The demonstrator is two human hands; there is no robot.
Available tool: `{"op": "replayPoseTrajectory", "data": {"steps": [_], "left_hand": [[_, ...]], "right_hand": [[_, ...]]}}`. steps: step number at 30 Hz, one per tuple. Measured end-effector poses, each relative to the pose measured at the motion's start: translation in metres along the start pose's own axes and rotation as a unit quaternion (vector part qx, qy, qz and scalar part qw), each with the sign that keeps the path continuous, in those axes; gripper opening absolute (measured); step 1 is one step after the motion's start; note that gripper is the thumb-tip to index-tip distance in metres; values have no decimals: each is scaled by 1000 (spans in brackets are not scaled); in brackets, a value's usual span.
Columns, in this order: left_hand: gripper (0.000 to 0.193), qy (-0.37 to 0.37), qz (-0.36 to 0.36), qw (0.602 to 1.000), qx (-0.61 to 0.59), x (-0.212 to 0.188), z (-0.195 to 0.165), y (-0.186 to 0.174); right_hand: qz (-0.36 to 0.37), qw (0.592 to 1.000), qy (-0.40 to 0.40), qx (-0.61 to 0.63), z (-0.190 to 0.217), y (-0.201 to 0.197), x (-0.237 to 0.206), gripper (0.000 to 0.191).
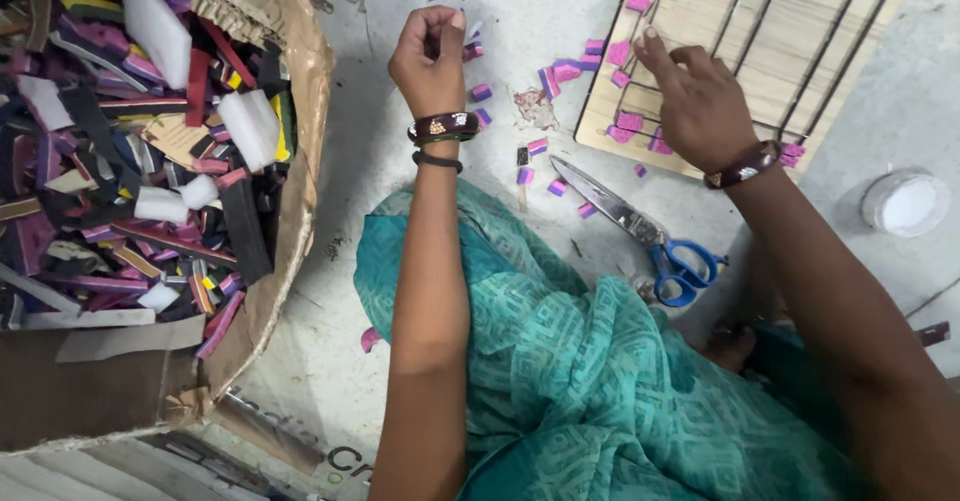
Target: The person sits on the floor, picks up small pink and purple foam pieces, trims them with scissors, and presses them onto a wooden board with drawn outlines, dipping pieces in a glue container. Cut scrap foam is tossed into a cardboard box beside them.
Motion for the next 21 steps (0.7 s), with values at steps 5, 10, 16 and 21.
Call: {"op": "replayPoseTrajectory", "data": {"steps": [5,10,16,21], "left_hand": [[4,40,-9,999,9,-3,-3,-1],[4,-34,-6,998,-54,-5,3,4],[6,-13,-35,998,-42,2,7,0],[13,-7,-57,998,19,20,17,-16]], "right_hand": [[-22,1000,-5,5,1,-1,-4,75],[-20,997,52,51,-4,-1,-9,75],[-81,995,51,41,2,-10,-5,76],[-66,968,195,140,15,-19,-35,66]]}}
Point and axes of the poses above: each hand's wrist, its own x-axis towards the middle knuckle, its own y-axis out of the palm, z = x × y, the point moved 7 cm from there along x, towards the middle knuckle, and after that the axes turned 13 degrees about -z, right-handed, at the moved point
